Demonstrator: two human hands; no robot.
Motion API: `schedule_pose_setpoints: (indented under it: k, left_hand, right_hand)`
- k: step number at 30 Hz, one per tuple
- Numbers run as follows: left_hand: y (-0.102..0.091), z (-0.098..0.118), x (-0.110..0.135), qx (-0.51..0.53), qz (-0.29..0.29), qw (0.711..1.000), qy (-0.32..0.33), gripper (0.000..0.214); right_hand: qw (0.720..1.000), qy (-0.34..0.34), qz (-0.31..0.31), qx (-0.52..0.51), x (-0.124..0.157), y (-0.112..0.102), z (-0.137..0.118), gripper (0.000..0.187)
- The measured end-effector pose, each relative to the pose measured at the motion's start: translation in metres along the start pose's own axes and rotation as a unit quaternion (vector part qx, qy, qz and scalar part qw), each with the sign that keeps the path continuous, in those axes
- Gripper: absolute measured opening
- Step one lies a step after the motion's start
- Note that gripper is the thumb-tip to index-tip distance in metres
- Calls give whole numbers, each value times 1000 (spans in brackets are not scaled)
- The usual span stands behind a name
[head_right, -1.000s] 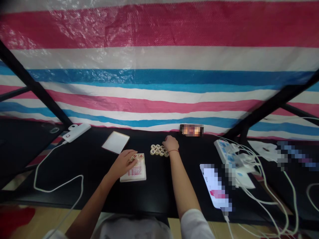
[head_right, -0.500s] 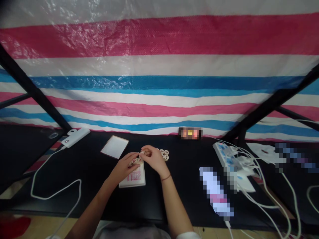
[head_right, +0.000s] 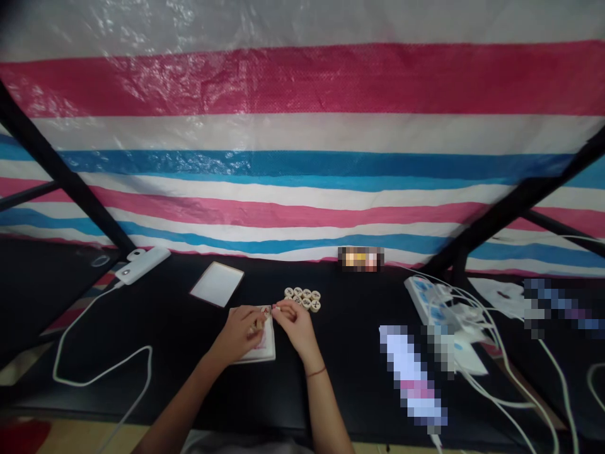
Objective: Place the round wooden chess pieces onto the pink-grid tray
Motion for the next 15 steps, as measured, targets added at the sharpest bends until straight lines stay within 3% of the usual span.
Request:
schedule_pose_setpoints:
  k: [8, 12, 15]
  left_hand:
    - [17, 4, 0, -79, -25, 995, 45, 6]
    - [16, -2, -3, -124, -10, 992, 31, 28]
    - [16, -6, -6, -125, -12, 992, 24, 43]
  right_hand:
    - [1000, 5, 24, 6, 13, -15, 6, 46]
    - [998, -8, 3, 56, 19, -9, 4, 41]
    - [984, -68, -38, 159, 25, 3, -9, 26]
Point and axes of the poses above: each hand's wrist, its own x-axis away from the middle knuckle, its own y-axis out of the palm, z = x × y, the point moved 9 cm from there along -x, towards the middle knuckle, and after that the axes turned 5 degrees about -y, right-handed, at the moved point
